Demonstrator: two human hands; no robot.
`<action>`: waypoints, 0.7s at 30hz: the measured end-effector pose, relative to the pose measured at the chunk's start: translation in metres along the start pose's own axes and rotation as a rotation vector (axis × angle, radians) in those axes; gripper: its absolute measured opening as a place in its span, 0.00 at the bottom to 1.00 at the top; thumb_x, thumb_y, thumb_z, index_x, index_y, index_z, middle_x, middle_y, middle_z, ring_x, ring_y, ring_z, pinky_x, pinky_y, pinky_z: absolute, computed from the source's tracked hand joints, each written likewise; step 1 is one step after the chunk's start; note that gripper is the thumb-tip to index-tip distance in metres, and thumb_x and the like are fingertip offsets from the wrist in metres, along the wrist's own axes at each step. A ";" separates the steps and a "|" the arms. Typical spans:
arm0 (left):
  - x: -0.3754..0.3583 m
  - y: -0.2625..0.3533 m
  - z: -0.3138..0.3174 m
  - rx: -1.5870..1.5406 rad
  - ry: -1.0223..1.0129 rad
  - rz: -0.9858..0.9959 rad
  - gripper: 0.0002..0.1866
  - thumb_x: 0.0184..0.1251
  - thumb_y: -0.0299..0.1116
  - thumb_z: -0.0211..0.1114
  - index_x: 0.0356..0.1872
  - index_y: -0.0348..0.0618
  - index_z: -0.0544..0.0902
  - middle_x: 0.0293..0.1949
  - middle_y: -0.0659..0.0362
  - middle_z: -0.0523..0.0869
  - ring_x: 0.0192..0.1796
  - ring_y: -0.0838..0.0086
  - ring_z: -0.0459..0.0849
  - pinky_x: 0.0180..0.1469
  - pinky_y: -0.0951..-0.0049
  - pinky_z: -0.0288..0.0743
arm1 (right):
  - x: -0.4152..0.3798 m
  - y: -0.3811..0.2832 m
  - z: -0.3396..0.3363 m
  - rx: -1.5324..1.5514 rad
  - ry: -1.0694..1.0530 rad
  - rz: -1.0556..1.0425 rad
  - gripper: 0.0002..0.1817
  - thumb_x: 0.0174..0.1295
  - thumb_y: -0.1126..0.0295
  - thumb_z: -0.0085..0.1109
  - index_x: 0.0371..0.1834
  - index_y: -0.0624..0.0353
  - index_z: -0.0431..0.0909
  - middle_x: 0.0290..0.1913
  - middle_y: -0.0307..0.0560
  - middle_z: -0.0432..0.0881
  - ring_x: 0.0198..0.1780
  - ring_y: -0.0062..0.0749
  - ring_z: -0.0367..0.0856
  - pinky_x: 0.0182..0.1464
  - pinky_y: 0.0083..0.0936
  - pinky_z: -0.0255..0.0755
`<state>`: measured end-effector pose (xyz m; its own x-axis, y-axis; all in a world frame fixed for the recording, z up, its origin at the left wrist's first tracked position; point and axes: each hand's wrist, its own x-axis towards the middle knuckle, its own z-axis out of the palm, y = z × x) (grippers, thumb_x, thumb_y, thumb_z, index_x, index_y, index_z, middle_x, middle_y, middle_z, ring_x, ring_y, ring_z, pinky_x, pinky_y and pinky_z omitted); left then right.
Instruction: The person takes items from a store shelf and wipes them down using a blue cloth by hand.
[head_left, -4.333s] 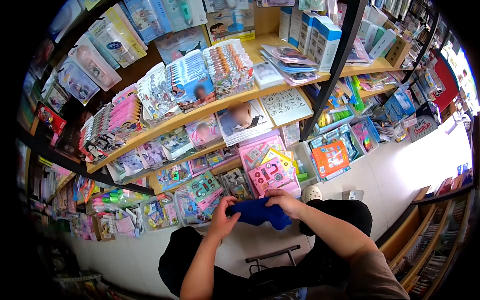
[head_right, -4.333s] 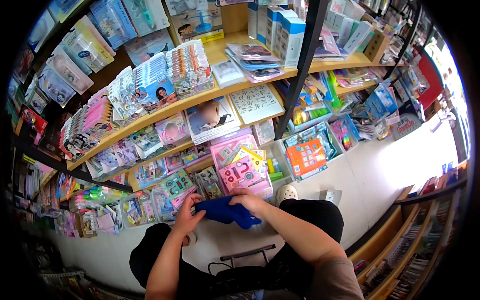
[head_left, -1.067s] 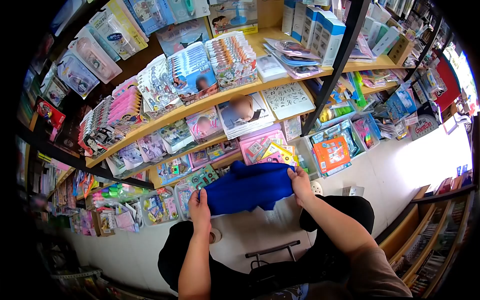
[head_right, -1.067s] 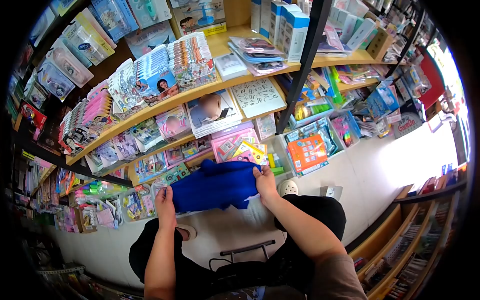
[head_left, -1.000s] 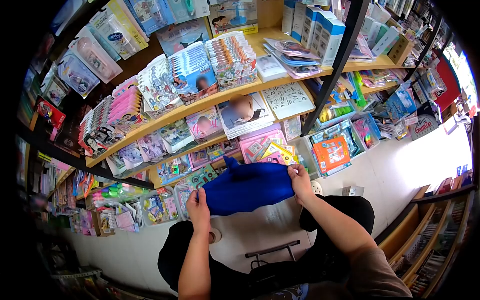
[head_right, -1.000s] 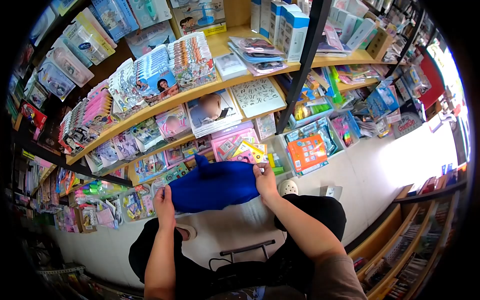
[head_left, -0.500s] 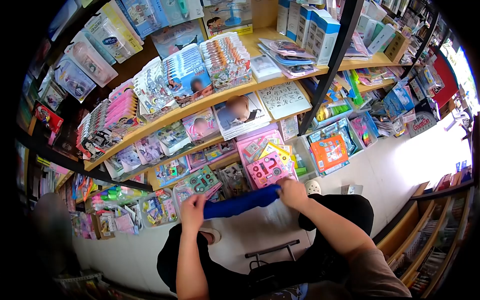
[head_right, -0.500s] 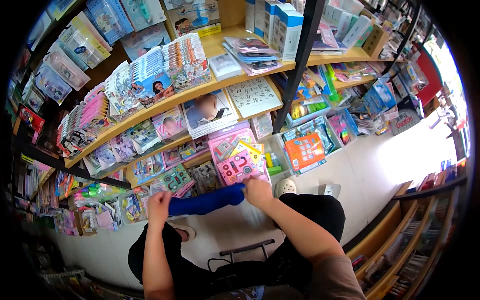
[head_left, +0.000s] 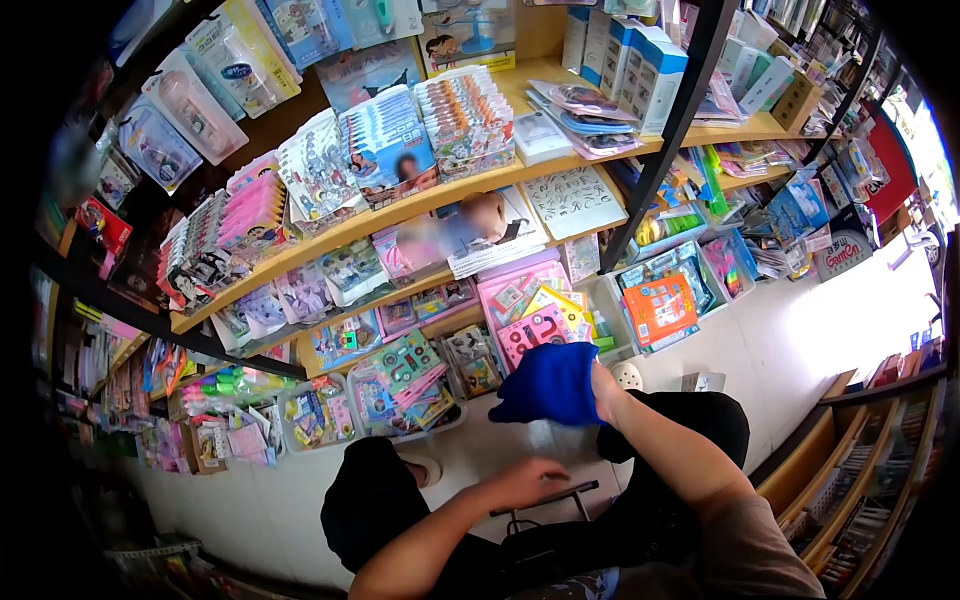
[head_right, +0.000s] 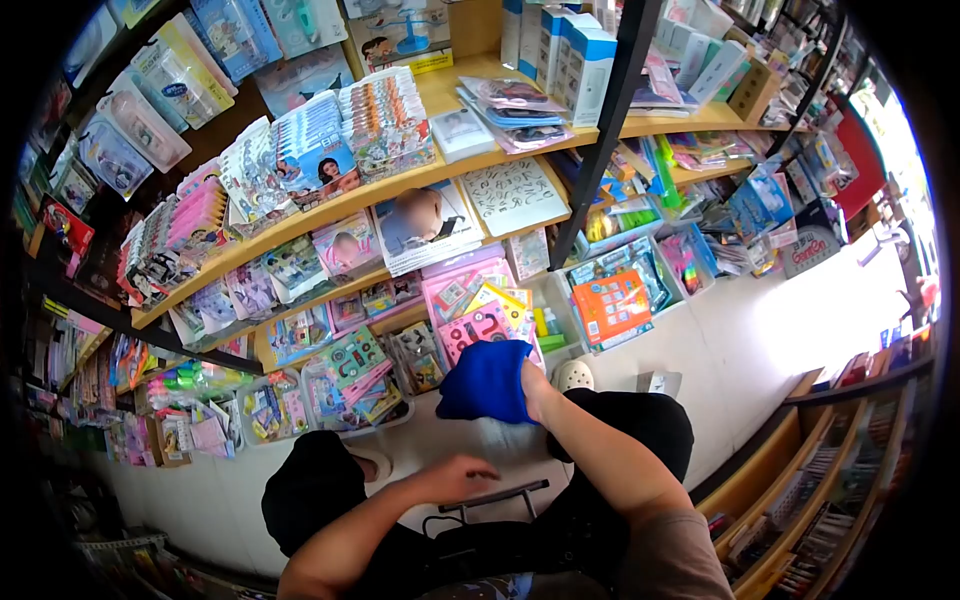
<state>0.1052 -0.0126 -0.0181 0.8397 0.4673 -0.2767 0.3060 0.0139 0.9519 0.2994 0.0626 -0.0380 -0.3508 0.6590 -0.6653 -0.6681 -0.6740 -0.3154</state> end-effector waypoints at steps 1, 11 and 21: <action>0.008 -0.014 -0.008 -0.010 0.090 -0.011 0.10 0.63 0.37 0.60 0.34 0.40 0.80 0.33 0.55 0.81 0.36 0.71 0.80 0.39 0.72 0.74 | 0.001 0.000 -0.004 0.021 -0.071 0.003 0.21 0.69 0.55 0.36 0.50 0.60 0.72 0.46 0.49 0.79 0.45 0.36 0.79 0.50 0.32 0.73; 0.063 -0.100 -0.070 -0.398 0.895 -0.386 0.12 0.62 0.39 0.62 0.39 0.42 0.73 0.33 0.62 0.79 0.34 0.79 0.77 0.34 0.79 0.72 | -0.003 0.036 -0.038 -0.194 0.128 0.273 0.29 0.68 0.48 0.27 0.50 0.59 0.72 0.39 0.54 0.80 0.35 0.45 0.79 0.33 0.40 0.75; 0.166 -0.186 -0.077 -0.102 1.191 -0.493 0.30 0.36 0.42 0.76 0.37 0.32 0.75 0.34 0.48 0.84 0.34 0.62 0.83 0.39 0.65 0.75 | -0.010 0.023 -0.041 -0.094 0.110 0.264 0.33 0.66 0.40 0.24 0.48 0.57 0.72 0.37 0.51 0.80 0.33 0.39 0.78 0.36 0.35 0.75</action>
<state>0.1528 0.1302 -0.2308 -0.2821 0.8880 -0.3632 0.3873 0.4518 0.8037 0.3146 0.0267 -0.0665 -0.4272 0.4201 -0.8006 -0.4977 -0.8485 -0.1797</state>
